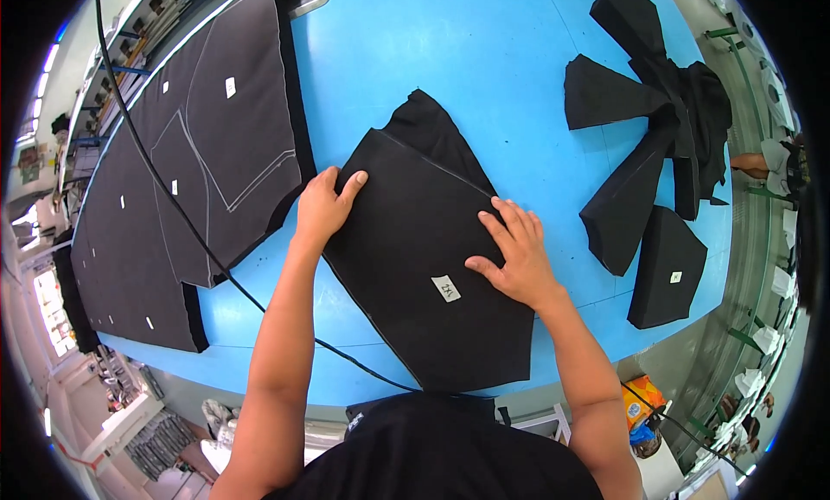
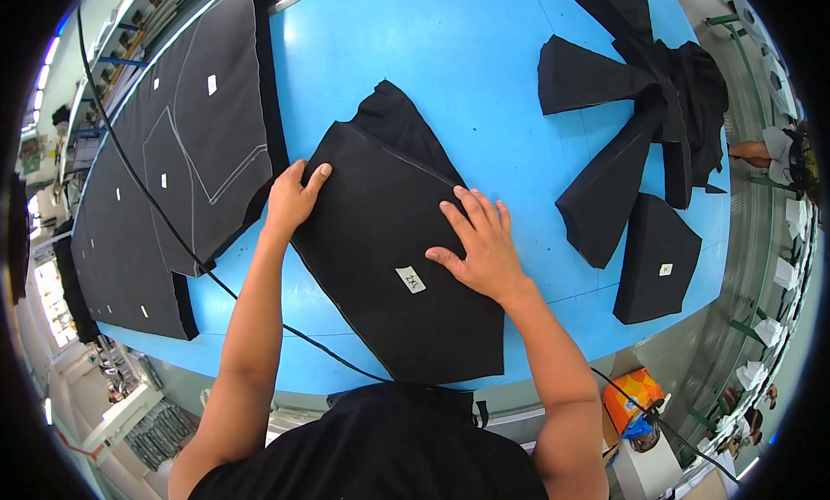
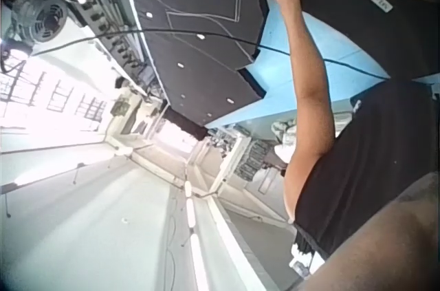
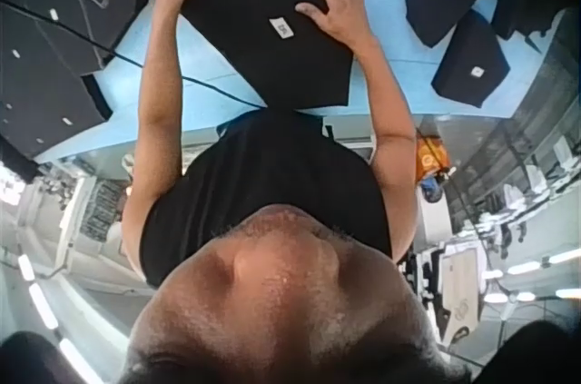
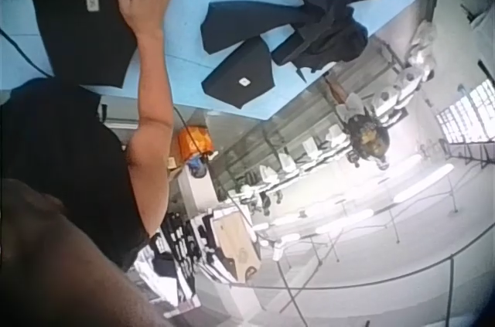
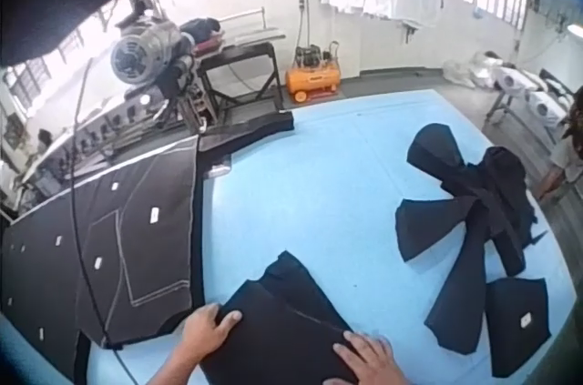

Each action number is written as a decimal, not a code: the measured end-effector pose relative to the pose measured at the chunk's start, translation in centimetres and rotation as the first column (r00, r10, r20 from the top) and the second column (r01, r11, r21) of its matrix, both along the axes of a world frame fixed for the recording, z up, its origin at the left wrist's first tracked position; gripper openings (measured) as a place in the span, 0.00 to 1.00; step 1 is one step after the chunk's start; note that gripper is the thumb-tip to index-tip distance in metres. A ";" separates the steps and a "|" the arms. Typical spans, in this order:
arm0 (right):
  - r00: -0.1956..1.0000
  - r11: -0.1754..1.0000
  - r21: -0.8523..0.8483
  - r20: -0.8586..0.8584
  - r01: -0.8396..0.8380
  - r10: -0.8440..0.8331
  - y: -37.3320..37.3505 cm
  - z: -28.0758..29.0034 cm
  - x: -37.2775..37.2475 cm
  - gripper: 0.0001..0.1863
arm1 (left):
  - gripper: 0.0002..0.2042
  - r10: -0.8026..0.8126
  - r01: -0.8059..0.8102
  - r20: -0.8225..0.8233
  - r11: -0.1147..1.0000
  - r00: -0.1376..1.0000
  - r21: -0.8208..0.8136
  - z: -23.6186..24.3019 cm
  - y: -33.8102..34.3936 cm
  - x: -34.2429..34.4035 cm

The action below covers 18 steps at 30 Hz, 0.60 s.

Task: Cutting fabric patterns using an industrial vertical fabric cutting machine and organizing the cut pieces.

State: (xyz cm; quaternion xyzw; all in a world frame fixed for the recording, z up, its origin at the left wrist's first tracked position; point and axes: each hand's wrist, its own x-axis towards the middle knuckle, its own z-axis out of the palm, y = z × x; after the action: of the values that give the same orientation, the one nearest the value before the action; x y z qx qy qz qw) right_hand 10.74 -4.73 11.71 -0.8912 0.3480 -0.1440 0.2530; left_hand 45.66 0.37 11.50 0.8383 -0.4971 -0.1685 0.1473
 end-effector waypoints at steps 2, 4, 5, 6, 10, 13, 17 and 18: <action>0.998 1.000 -0.011 0.058 0.017 -0.017 -1.5 0.4 1.1 0.32 | 0.31 0.023 -0.022 -0.053 1.000 0.998 0.012 0.2 0.0 0.2; 0.989 0.999 -0.023 0.140 0.040 -0.037 -3.9 1.2 2.8 0.22 | 0.30 0.044 -0.041 -0.104 0.999 0.994 0.029 0.7 -0.6 -0.4; 0.990 0.999 -0.015 0.137 0.038 -0.036 -5.5 1.0 3.7 0.22 | 0.28 -0.032 0.032 0.003 0.991 0.999 -0.133 0.7 -0.9 -1.0; 0.995 0.998 -0.063 0.091 -0.030 0.035 -7.4 0.9 4.6 0.21 | 0.27 -0.091 0.123 0.121 0.951 0.988 -0.285 1.1 -1.5 -1.5; 0.951 0.932 -0.214 -0.161 -0.293 0.262 -13.2 -1.4 9.3 0.23 | 0.28 -0.290 0.344 0.217 0.899 0.932 -0.272 0.9 -3.9 -2.8; 0.910 0.897 -0.212 -0.245 -0.387 0.335 -14.3 -4.7 10.6 0.26 | 0.29 -0.273 0.323 0.239 0.924 0.932 -0.206 -0.4 -4.3 -3.3; 0.932 0.905 -0.242 -0.193 -0.349 0.308 -14.9 -6.3 9.6 0.28 | 0.30 -0.251 0.269 0.122 0.949 0.960 -0.163 -0.2 -4.6 -3.4; 0.936 0.909 -0.249 -0.195 -0.335 0.292 -15.0 -6.3 9.7 0.28 | 0.30 -0.249 0.266 0.122 0.951 0.961 -0.157 -0.2 -4.7 -3.3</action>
State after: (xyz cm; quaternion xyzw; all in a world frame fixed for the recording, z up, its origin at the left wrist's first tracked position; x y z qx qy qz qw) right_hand 20.40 -19.70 5.42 -0.9706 0.1946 -0.0797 0.1174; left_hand 42.37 -4.29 11.33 0.7579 -0.6217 -0.1001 0.1704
